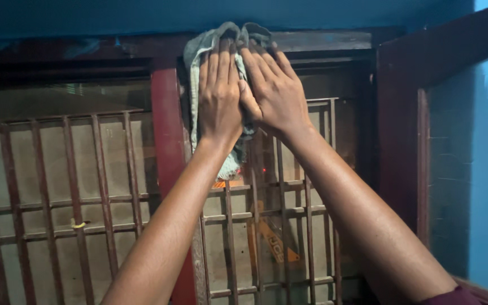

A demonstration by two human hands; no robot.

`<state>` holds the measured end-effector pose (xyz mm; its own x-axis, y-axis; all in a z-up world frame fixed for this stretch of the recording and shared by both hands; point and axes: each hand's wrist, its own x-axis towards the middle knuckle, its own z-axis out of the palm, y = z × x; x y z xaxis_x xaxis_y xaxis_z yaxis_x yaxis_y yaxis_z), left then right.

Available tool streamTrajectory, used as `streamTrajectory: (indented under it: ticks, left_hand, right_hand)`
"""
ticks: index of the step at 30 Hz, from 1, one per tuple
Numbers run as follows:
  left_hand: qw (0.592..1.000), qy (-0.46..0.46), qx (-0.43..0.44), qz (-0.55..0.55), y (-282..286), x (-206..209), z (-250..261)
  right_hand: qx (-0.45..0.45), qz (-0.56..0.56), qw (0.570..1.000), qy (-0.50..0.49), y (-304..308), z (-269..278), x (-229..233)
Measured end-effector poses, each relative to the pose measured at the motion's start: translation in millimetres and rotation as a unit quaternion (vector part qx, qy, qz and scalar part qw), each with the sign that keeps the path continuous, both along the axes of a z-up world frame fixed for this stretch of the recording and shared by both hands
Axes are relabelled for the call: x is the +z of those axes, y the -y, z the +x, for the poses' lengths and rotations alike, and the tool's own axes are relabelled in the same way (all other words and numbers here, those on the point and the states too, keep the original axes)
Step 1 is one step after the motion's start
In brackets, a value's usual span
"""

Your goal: The person wipes the glass panes of a door and an adjacent window using a cloth, cleaning different sections of the glass surfaces.

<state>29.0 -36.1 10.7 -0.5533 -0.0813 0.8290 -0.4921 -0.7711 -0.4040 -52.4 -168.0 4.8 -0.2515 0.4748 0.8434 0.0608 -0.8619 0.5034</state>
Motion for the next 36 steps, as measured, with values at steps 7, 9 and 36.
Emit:
streamTrajectory:
  ticks: [7,9,36]
  left_hand:
    - [0.998,0.006,-0.014,0.057,22.5,20.2,7.1]
    - [0.996,0.068,-0.007,0.049,29.1,20.9,0.4]
    - [0.996,-0.035,0.049,-0.065,-70.1,-5.9,-33.9]
  right_hand:
    - [-0.059,0.023,0.998,0.008,35.4,-6.6,-4.0]
    - [-0.084,0.022,0.996,0.014,45.9,-11.3,-5.9]
    - [0.344,0.040,0.935,-0.070,-84.8,9.6,8.0]
